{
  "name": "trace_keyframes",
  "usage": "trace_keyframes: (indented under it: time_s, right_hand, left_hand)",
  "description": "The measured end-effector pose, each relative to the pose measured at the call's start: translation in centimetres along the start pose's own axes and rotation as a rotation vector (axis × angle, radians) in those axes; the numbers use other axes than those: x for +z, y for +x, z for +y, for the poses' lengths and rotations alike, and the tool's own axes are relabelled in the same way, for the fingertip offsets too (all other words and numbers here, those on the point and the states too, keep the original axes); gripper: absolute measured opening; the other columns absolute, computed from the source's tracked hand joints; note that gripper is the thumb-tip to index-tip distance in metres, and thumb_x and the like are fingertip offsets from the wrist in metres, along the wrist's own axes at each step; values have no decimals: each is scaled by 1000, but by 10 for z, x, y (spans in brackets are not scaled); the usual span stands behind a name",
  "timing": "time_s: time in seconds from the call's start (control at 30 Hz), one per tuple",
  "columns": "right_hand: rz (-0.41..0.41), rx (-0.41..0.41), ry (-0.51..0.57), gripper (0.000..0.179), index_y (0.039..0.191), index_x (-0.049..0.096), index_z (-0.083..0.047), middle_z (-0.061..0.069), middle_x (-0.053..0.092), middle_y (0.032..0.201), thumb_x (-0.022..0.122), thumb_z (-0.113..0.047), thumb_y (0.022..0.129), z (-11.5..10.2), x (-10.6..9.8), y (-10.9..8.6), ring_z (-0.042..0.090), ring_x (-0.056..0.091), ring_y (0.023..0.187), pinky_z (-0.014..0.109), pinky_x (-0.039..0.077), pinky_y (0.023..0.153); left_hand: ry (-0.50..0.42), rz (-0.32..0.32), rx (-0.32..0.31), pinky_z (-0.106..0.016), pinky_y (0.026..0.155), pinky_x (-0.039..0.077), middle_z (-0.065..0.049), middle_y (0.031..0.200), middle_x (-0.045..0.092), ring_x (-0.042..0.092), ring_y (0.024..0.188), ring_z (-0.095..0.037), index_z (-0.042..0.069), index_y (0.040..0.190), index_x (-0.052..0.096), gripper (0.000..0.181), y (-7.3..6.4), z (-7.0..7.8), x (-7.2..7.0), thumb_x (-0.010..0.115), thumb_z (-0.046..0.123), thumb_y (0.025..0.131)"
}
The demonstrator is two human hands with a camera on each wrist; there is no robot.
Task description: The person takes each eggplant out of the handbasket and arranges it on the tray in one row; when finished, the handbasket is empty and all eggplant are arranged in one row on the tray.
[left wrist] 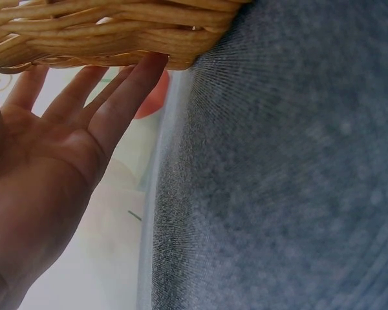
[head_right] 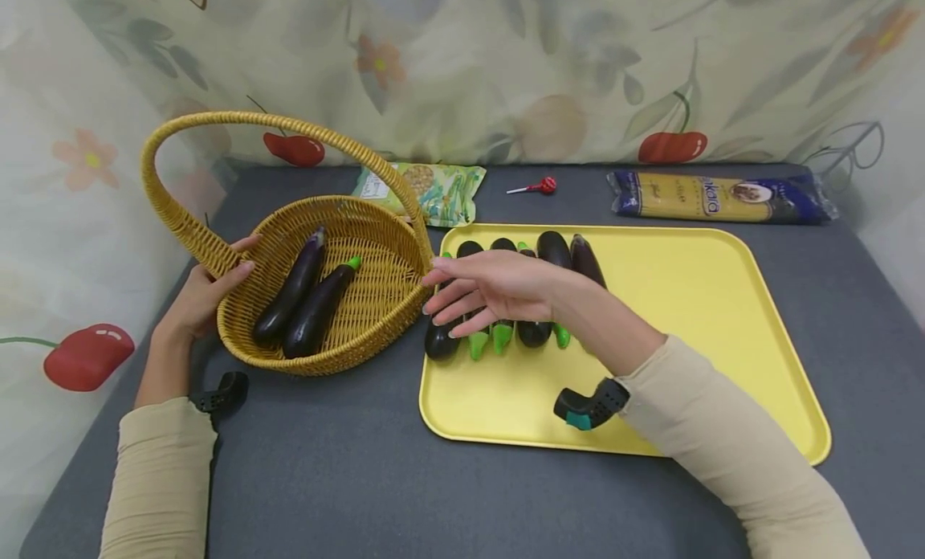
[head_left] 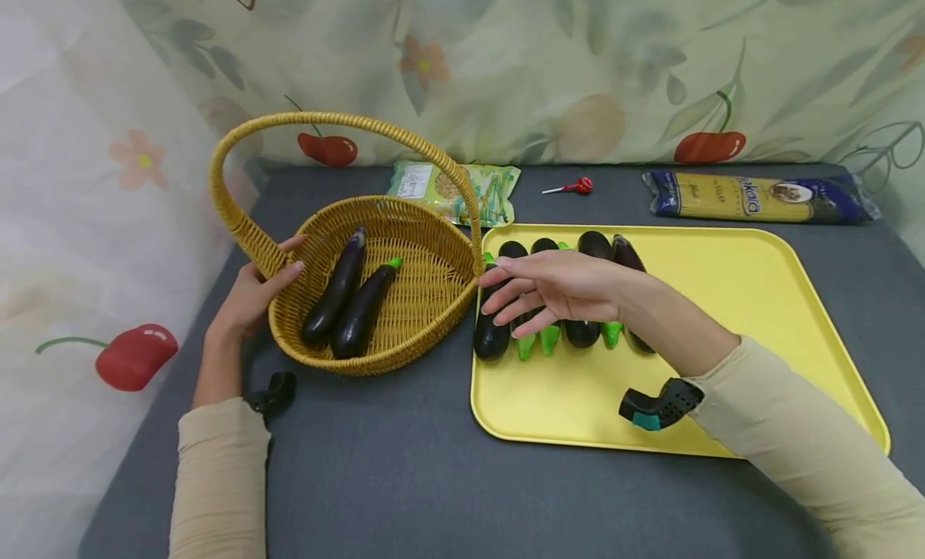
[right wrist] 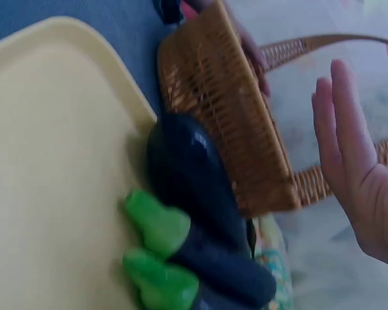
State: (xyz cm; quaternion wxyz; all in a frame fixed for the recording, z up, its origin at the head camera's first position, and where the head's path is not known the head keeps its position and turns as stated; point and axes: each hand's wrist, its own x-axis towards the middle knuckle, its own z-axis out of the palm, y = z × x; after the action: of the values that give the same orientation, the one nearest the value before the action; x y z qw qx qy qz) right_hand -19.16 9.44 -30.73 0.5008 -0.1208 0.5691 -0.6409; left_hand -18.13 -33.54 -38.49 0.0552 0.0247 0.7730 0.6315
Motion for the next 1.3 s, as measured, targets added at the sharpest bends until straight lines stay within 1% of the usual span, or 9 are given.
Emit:
trace_keyframes:
  time_s: [0.17, 0.3, 0.47, 0.63, 0.73, 0.83, 0.97, 1.07, 1.3]
  right_hand:
    - [-7, -21, 3, 49, 143, 37, 0, 20, 58, 117, 41, -29, 104, -4, 23, 23, 29, 59, 105, 45, 49, 86]
    - [17, -18, 30, 46, 140, 41, -1, 23, 54, 123, 43, -29, 103, -7, 38, 42, 31, 58, 110, 46, 48, 88]
    - [46, -6, 88, 45, 139, 43, -2, 26, 49, 131, 46, -28, 103, -8, 51, 63, 32, 56, 112, 45, 48, 87]
    - [94, 2, 133, 47, 140, 43, 1, 25, 52, 128, 49, -25, 102, -11, 61, 84, 33, 56, 113, 43, 50, 84]
    - [132, 18, 145, 49, 141, 42, 2, 24, 53, 125, 50, -25, 101, -13, 65, 97, 35, 54, 114, 42, 51, 83]
    - [177, 54, 139, 49, 141, 42, 2, 25, 52, 127, 51, -26, 101, -13, 68, 109, 35, 53, 116, 41, 52, 80]
    - [244, 104, 102, 50, 140, 42, 1, 25, 52, 128, 52, -28, 100, -10, 70, 125, 35, 52, 117, 41, 53, 78]
    - [289, 125, 84, 51, 140, 41, 1, 25, 53, 127, 52, -28, 100, -7, 71, 134, 36, 53, 117, 43, 53, 78]
    - [345, 146, 39, 55, 144, 37, -1, 27, 53, 124, 54, -28, 99, -3, 72, 152, 38, 55, 112, 45, 53, 74]
  left_hand:
    - [4, 0, -3, -19, 76, 49, -25, 144, 34, 55, 106, -9, 18, 148, 39, 54, 0, -1, -1, 57, 22, 97]
    - [-1, 0, 6, -18, 77, 49, -23, 143, 36, 55, 107, -9, 17, 148, 39, 54, 0, -1, -1, 58, 22, 97]
    - [1, -11, 19, -20, 76, 49, -25, 142, 37, 57, 104, -10, 16, 148, 39, 54, -1, 0, -1, 57, 22, 97]
    - [7, -10, 18, -20, 76, 50, -24, 140, 39, 58, 103, -10, 16, 148, 38, 54, 0, 1, -1, 57, 22, 97]
    - [-2, -8, 15, -20, 75, 50, -22, 139, 41, 58, 102, -10, 16, 148, 38, 55, 0, 0, -1, 58, 22, 97]
    - [-12, -9, 15, -20, 75, 50, -21, 137, 42, 59, 101, -10, 15, 148, 38, 55, 0, -1, -1, 58, 22, 97]
    - [-18, -7, 6, -21, 75, 50, -23, 139, 40, 59, 101, -10, 16, 148, 38, 55, 0, -1, -1, 58, 22, 97]
    - [-15, -3, 1, -20, 75, 50, -24, 141, 38, 59, 101, -10, 16, 148, 38, 56, 0, 0, 0, 59, 22, 97]
    - [-11, -6, 3, -21, 74, 51, -21, 138, 41, 61, 98, -9, 17, 148, 38, 55, -1, -1, -2, 58, 21, 97]
